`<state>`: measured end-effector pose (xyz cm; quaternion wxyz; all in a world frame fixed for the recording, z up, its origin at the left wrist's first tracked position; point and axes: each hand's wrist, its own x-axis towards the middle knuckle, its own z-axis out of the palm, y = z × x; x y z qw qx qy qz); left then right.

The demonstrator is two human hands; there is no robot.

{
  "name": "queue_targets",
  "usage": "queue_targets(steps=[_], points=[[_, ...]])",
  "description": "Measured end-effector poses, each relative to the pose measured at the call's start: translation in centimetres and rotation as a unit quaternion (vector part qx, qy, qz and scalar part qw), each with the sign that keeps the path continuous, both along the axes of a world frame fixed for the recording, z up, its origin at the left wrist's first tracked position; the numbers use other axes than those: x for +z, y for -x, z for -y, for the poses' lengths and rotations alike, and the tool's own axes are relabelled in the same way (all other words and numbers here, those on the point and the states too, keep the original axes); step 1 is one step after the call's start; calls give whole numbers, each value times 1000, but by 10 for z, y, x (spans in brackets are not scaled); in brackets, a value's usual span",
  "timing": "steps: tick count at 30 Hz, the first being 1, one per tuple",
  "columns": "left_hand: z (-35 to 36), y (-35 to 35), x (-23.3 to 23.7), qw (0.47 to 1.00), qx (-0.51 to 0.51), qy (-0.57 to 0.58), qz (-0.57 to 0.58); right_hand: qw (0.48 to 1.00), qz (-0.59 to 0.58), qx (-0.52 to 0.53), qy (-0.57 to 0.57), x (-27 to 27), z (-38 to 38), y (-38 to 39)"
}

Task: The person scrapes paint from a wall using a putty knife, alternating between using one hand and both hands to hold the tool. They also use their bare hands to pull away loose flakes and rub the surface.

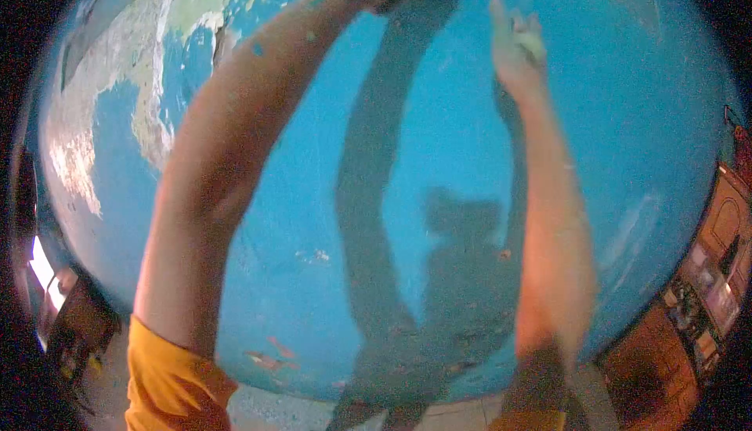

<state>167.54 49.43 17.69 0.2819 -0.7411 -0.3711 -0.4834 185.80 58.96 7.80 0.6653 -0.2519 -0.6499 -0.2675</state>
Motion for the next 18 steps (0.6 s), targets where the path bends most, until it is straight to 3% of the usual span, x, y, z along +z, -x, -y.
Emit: queue_targets(steps=[1,2,3,4,5,7,8,9,10,11,12,13,14,15,16,18], points=[[-16,-7,-11,995,-80,-31,59,1000,4,-2,6,1,33,7],[-51,-17,-13,983,-143,-51,101,986,-43,128,94,0,88,22],[-36,-30,-35,965,-186,-55,178,946,-92,253,179,-5,127,39],[-10,-40,-53,943,-231,16,241,925,-122,263,244,-10,143,50],[9,-48,-63,911,-272,89,297,927,-126,256,242,-13,152,54],[-15,-71,-73,886,-310,65,339,932,-120,240,245,-15,163,62],[-31,-78,-74,858,-339,39,384,979,-99,87,155,-7,125,47],[-40,-78,-69,855,-343,36,387,980,-94,83,152,-8,122,49],[-37,-73,-66,705,-543,155,430,989,-77,42,123,-11,124,54],[-32,-72,-64,499,-701,263,436,994,-59,-1,92,-13,127,54],[-36,-54,-65,668,-622,201,356,994,-56,-10,90,-16,132,52],[-17,-36,-73,663,-627,201,355,992,-18,-62,108,-21,140,53],[6,-20,-84,812,-509,119,260,986,19,-111,126,-23,146,56],[21,-3,-96,920,-359,34,154,985,21,-112,127,-25,148,57],[27,13,-101,942,-299,17,153,986,64,-118,94,-24,150,56],[38,51,-112,930,-316,57,177,984,112,-124,62,-20,159,61]])
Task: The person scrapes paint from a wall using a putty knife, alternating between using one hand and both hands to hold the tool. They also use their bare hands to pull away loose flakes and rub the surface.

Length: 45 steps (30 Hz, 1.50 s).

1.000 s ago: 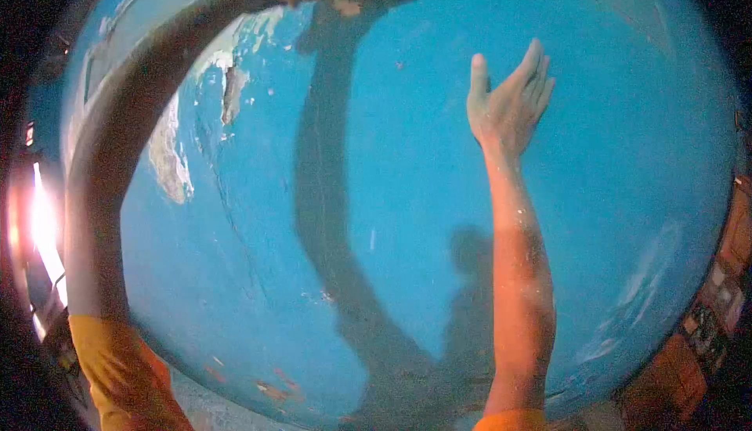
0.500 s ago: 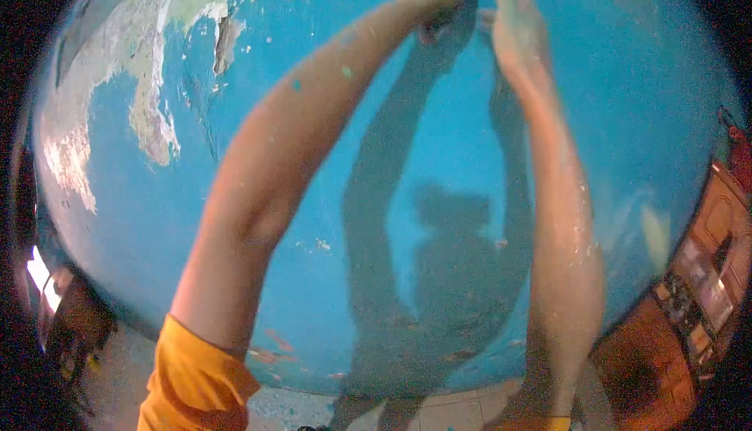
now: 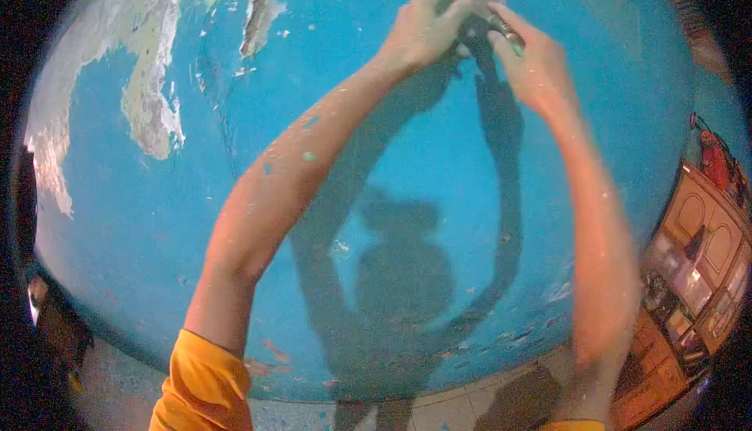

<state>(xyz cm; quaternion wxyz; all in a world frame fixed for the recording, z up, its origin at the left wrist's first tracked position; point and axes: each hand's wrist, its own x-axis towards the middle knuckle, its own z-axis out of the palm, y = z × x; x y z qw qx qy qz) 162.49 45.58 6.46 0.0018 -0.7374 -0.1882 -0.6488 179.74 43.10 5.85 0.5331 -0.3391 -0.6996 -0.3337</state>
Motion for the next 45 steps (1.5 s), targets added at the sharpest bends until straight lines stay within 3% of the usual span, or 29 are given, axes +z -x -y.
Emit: queue_targets(steps=[2,4,5,7,9,10,11,13,15,17,18,20,23,24,25,27,28,31,33,34,37,39,41,43,45], points=[[1,38,-5,999,-28,38,13,996,67,-7,56,8,12,9],[-7,78,-10,962,184,-197,35,994,92,-25,46,7,11,24],[-6,97,-10,962,186,-195,37,992,115,-45,41,4,11,31],[-6,123,-14,919,302,-250,52,993,105,-30,44,6,3,60],[-11,135,-14,901,326,-281,47,996,89,-16,27,28,-12,81],[-7,141,-12,879,360,-308,47,995,99,10,-26,41,-20,101],[-4,147,-12,875,369,-310,52,990,109,39,-75,48,-26,116],[-1,157,-25,890,320,-321,60,993,119,-6,-19,50,-7,95],[10,172,-41,894,330,-296,71,974,224,-24,5,34,16,70],[14,190,-56,895,343,-273,89,980,186,-56,52,10,33,81],[13,195,-56,864,384,-304,116,983,134,-93,88,4,40,84],[11,192,-56,806,466,-328,158,983,138,-68,97,6,39,85],[11,180,-49,778,468,-377,183,987,134,-14,85,-21,28,69],[12,180,-51,806,457,-336,167,989,136,18,53,-30,23,72],[14,183,-55,803,465,-332,170,988,144,24,55,-35,18,80],[16,183,-66,783,486,-385,50,992,106,28,54,-50,10,92],[18,178,-68,800,481,-353,61,993,105,34,52,-41,6,106],[13,188,-67,787,462,-404,64,990,131,35,28,3,20,154],[22,183,-74,802,462,-374,62,989,70,18,133,-3,56,151],[23,185,-75,787,466,-400,56,975,220,40,-7,5,9,127],[9,196,-76,744,505,-434,57,988,154,14,12,-15,10,117],[6,198,-66,705,538,-460,47,989,145,27,22,21,13,147],[8,202,-74,751,497,-435,10,988,140,47,48,41,7,162],[5,202,-73,746,517,-416,50,966,252,16,-50,48,-7,140],[4,207,-72,747,506,-426,67,969,241,9,-54,28,-7,122]])
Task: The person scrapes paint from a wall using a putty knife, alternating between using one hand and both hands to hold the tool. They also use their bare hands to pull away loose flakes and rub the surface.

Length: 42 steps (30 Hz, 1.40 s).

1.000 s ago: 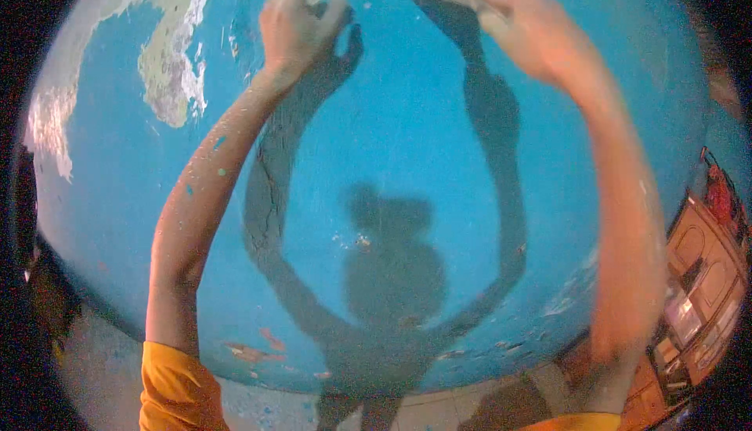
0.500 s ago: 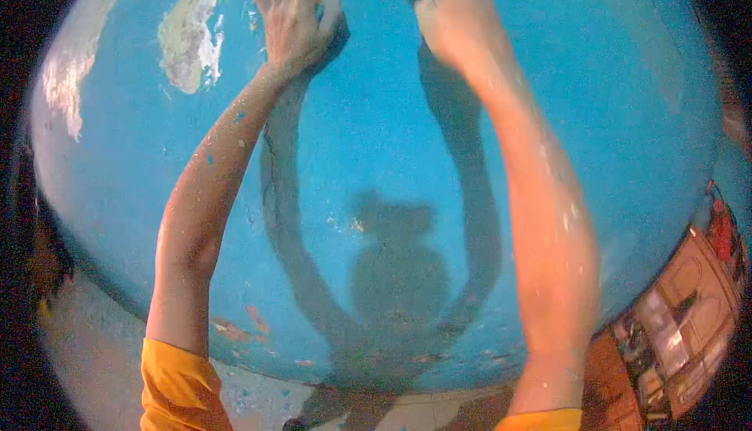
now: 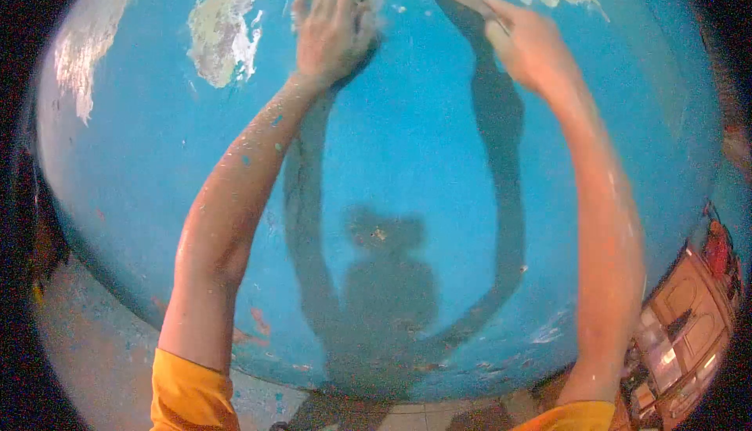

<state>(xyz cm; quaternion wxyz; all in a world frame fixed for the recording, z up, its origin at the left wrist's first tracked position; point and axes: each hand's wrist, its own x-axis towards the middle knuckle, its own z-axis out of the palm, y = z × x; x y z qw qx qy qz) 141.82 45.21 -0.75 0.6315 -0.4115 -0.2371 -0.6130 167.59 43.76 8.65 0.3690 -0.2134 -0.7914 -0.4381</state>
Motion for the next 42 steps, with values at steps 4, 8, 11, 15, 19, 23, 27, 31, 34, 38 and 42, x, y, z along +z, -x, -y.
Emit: queue_targets(steps=[4,8,11,15,19,23,27,31,34,38,42], points=[[1,0,1,1000,-14,16,10,998,-51,-24,28,8,6,29],[5,0,-3,997,-25,60,31,999,1,8,52,33,0,21],[0,2,0,996,-59,36,57,998,-48,-28,37,10,-2,-5],[1,-1,0,994,-35,80,58,994,-108,-17,26,21,-8,9],[-2,1,-3,991,-1,114,65,995,-80,11,60,35,-16,24],[3,-2,-3,988,9,124,88,930,-257,43,258,-8,11,5],[0,1,2,992,-12,98,77,977,-157,55,136,-24,12,15],[-9,6,1,993,-21,91,71,986,-131,68,75,-37,31,52],[-12,9,2,994,-65,72,43,987,-131,21,88,-35,39,69],[-6,11,-7,986,-150,38,61,991,-102,-30,86,-19,43,91],[3,9,-9,981,-166,57,87,996,-35,-51,68,19,39,129]])
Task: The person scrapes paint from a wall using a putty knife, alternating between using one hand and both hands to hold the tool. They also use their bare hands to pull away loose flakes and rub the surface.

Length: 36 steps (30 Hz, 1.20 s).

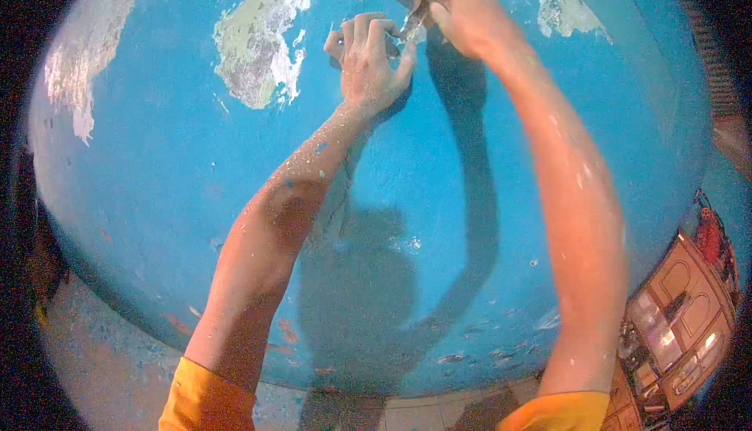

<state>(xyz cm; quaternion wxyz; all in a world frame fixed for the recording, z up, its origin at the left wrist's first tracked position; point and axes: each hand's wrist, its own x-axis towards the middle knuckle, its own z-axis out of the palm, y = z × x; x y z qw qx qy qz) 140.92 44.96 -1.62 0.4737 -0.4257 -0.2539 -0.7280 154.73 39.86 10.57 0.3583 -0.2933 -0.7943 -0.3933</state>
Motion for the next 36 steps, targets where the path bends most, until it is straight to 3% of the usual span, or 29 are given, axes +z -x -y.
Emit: queue_targets(steps=[2,4,7,8,9,14,15,18,19,20,22,24,25,27,28,30,31,32,34,35,36], points=[[2,3,-1,1000,-29,-7,-1,1000,7,19,-1,8,6,11],[6,16,-4,998,-59,-12,0,993,89,-6,-73,17,13,4],[19,62,-17,998,-22,17,-63,996,54,-70,-21,-15,37,-7],[22,78,-25,992,41,36,-115,994,23,-106,2,-19,35,-6],[23,86,-29,978,101,54,-172,994,23,-105,0,-14,30,-6],[23,70,-28,974,109,65,-190,997,2,-43,60,-14,23,-10],[24,73,-27,975,114,61,-179,998,-5,15,68,-20,23,-11],[24,81,-23,980,110,44,-159,995,-46,-27,81,-36,14,6],[23,81,-23,978,119,45,-163,998,-47,18,37,-37,4,12],[23,78,-25,977,124,49,-166,998,-48,14,36,-29,2,22],[24,79,-24,976,127,57,-169,997,-13,26,-77,5,-4,56],[23,81,-27,976,122,49,-176,999,-41,27,7,46,-6,90],[24,84,-26,976,122,50,-174,999,-39,27,8,42,21,96],[26,88,-31,973,113,73,-187,960,-176,-52,213,18,79,99],[26,90,-30,973,114,71,-186,960,-176,-51,210,20,70,92],[27,91,-36,976,104,42,-187,1000,-13,17,-4,20,21,58],[26,91,-38,976,106,39,-184,990,27,39,-136,23,-9,51],[25,90,-38,974,113,49,-188,989,28,40,-142,33,-4,64],[24,87,-33,971,121,59,-199,997,-75,0,-8,60,0,86],[25,90,-32,970,115,51,-207,996,-39,-35,-73,102,-38,101],[25,94,-35,970,108,48,-214,997,-36,-33,-66,96,-40,96]])
